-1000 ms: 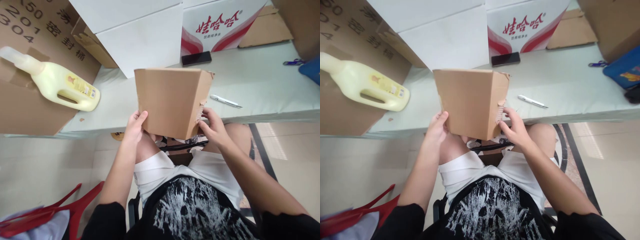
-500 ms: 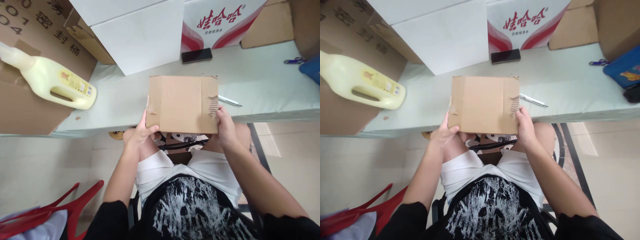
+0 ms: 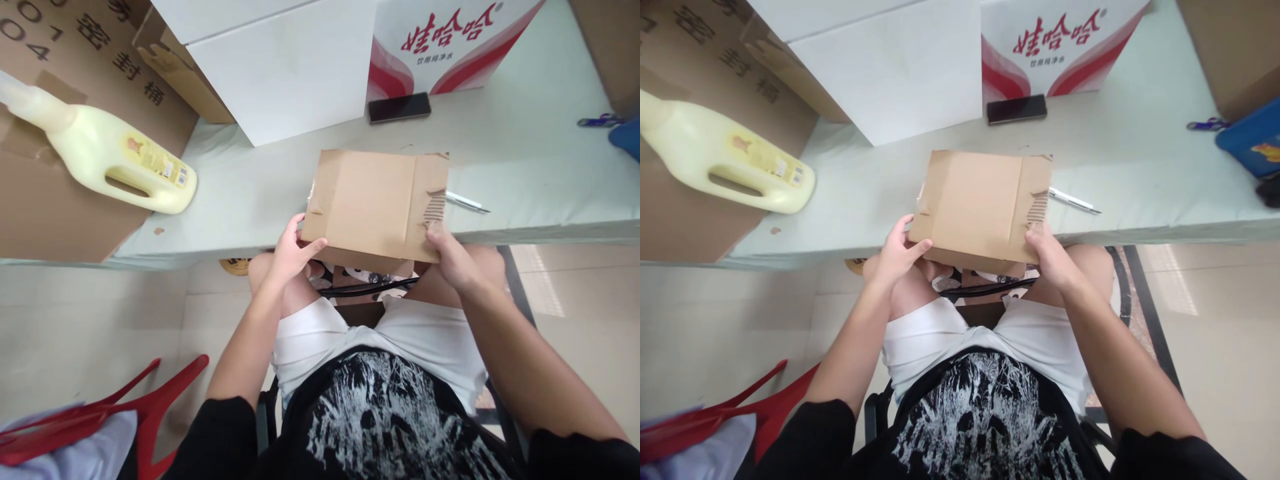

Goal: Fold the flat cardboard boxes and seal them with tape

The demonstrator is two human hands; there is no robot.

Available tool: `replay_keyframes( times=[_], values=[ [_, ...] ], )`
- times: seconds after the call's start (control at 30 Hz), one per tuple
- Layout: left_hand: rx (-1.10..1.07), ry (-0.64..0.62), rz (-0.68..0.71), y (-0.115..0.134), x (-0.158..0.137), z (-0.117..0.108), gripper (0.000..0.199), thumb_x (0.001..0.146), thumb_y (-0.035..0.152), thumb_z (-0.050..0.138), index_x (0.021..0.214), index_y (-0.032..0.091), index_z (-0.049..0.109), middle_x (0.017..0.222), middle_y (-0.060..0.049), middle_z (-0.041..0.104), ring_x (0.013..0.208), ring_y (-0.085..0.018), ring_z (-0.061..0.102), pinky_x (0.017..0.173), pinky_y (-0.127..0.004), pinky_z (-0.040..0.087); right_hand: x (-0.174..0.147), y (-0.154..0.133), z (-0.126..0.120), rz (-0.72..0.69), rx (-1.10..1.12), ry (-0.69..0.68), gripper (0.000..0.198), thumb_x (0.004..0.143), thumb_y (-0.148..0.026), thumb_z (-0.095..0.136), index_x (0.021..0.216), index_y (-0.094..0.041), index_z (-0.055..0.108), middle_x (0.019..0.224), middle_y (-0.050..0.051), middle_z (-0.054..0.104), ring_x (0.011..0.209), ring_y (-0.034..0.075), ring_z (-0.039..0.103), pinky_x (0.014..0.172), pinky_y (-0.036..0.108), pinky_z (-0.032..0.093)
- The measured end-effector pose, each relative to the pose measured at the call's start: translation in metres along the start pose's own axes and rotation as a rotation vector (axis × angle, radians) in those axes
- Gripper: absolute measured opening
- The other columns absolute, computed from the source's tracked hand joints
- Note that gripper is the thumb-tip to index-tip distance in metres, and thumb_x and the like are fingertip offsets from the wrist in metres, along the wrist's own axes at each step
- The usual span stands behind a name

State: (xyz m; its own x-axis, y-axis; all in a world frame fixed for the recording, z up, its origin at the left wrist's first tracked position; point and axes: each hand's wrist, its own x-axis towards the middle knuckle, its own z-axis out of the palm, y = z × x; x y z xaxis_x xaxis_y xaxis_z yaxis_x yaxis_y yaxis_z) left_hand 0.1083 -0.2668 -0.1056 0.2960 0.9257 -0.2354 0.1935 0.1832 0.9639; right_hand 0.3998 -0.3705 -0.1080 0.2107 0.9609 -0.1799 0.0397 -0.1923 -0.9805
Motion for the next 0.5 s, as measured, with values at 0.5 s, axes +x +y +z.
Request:
replay_keyframes(
  times=[0.5],
  values=[
    [-0.19, -0.34, -0.191, -0.002, 0.013, -0.036, 0.041, 0.061, 0.033, 0.061, 0.095, 0.015, 0.075, 0.083, -0.011, 0.077, 0.069, -0.024, 0.071, 0.061, -0.033, 0.051, -0.021, -0.016, -0.011, 0.332, 0.395, 0.052, 0.034, 0.06, -0.048, 0.078, 0.07, -0.024, 0.057, 0.053, -0.002, 0.056, 0.038, 0.012, 0.047, 0.03, 0.024, 0.036]
  ],
)
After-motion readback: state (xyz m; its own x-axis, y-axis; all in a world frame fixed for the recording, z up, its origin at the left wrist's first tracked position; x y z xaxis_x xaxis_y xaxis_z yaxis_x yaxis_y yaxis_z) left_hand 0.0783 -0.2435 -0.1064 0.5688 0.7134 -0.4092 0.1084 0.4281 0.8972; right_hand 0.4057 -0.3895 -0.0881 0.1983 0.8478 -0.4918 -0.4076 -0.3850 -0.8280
